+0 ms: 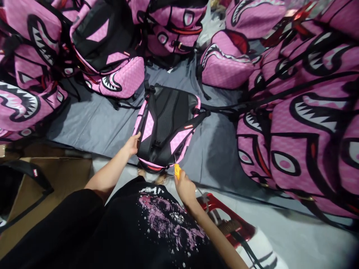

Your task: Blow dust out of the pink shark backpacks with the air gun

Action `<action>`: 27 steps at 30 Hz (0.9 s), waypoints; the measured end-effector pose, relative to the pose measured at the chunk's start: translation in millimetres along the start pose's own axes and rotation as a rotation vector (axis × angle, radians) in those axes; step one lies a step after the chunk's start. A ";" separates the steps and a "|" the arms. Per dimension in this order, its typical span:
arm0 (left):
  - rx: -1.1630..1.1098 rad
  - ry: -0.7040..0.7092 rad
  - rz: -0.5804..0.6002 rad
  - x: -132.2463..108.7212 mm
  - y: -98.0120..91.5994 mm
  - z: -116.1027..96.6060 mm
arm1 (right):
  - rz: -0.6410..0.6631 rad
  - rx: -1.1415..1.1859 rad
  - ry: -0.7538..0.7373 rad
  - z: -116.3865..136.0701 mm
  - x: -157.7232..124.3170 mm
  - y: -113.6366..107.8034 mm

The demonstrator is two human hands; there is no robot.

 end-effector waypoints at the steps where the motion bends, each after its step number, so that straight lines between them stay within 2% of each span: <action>1: -0.012 0.001 0.064 1.5 1.9 0.8 | -0.015 0.004 0.006 -0.5 1.4 1.7; 4: -0.012 0.028 0.163 6.5 -1.2 0.6 | -0.019 0.027 0.069 -4.7 3.0 3.1; 8: 0.008 0.036 0.203 16.9 -9.0 -0.2 | 0.002 0.083 0.120 -6.1 2.7 -2.2; 14: -0.030 0.056 0.371 18.9 1.1 -2.2 | 0.035 0.133 0.179 -10.7 -13.5 -13.6; 24: -0.054 0.042 0.372 15.1 14.8 1.4 | 0.087 0.216 0.259 -19.5 -39.4 -19.2; 27: -0.049 0.044 0.367 13.4 21.6 6.5 | 0.100 0.242 0.274 -24.0 -65.4 -13.4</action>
Point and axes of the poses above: each hand's wrist, its own x-axis towards the middle knuckle, its own y-axis out of the palm, z = x × y, the point moved 7 cm from there along x, towards the middle knuckle, and after that the axes turned 3 degrees about -y, right-handed, at the moved point
